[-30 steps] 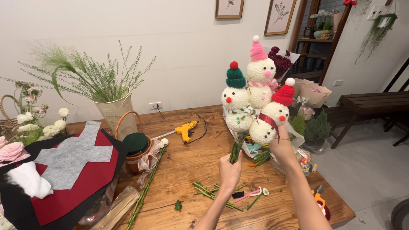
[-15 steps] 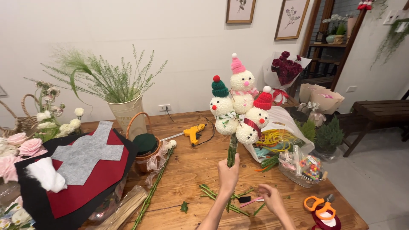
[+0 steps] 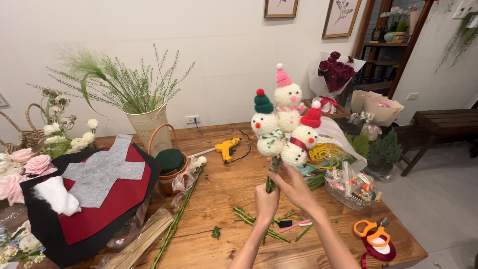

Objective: The person arranges a bouquet of snowman plushies on a wooden table. They cut the stems with scissors, cut a floral foam block with a knife, and wrap the base in plastic. Finally, they spray the arrangement with water from a spray bottle.

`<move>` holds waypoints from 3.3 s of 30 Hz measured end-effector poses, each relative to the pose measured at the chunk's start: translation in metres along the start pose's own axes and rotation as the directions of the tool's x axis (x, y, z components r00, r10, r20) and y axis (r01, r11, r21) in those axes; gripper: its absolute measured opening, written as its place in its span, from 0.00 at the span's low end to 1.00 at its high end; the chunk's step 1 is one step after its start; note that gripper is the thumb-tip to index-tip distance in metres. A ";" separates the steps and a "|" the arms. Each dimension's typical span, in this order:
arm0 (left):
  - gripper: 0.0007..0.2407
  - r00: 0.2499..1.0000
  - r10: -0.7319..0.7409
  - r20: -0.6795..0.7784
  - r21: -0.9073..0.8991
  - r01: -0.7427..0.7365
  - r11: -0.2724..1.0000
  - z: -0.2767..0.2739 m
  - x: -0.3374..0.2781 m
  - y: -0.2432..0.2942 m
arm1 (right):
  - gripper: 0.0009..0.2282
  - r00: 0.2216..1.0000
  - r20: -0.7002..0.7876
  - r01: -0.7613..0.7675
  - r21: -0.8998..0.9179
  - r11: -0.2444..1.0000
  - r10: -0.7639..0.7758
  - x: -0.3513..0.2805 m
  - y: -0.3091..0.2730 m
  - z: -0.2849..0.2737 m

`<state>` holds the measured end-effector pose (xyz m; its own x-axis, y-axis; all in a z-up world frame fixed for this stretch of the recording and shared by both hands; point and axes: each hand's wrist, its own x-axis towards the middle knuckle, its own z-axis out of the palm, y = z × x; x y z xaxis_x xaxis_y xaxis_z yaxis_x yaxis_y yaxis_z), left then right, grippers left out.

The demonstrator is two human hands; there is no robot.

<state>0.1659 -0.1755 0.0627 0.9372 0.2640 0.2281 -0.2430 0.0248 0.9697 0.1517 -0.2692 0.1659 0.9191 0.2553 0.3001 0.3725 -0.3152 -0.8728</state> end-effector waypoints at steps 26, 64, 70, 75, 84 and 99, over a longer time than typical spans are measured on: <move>0.18 0.927 0.148 0.346 0.062 -0.180 0.982 -0.035 -0.017 0.075 | 0.16 0.956 -0.109 0.275 0.024 0.961 -0.271 0.031 0.042 0.024; 0.06 0.941 0.053 0.335 0.288 -0.156 0.945 -0.044 -0.005 0.055 | 0.06 0.977 -0.072 0.203 0.002 0.979 -0.202 0.033 0.068 0.042; 0.07 0.937 0.035 0.348 0.240 -0.125 0.963 -0.042 0.002 0.034 | 0.06 0.981 -0.069 0.187 0.061 0.980 -0.183 0.033 0.076 0.042; 0.07 0.941 0.027 0.338 0.254 -0.119 0.960 -0.039 0.000 0.036 | 0.08 0.987 -0.074 0.150 0.169 0.974 -0.140 0.034 0.086 0.042; 0.07 0.939 0.024 0.343 0.254 -0.117 0.960 -0.039 0.000 0.029 | 0.10 0.988 -0.060 0.153 0.143 0.978 -0.145 0.024 0.044 0.034; 0.05 0.935 0.055 0.351 0.021 -0.066 0.998 -0.044 0.001 0.035 | 0.10 0.965 -0.043 0.260 0.023 0.965 -0.259 0.026 0.038 0.035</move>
<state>0.1473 -0.1318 0.0928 0.9506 -0.0904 0.2968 -0.2991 -0.0131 0.9541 0.1850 -0.2431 0.1270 0.7957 0.2887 0.5325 0.5960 -0.2165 -0.7732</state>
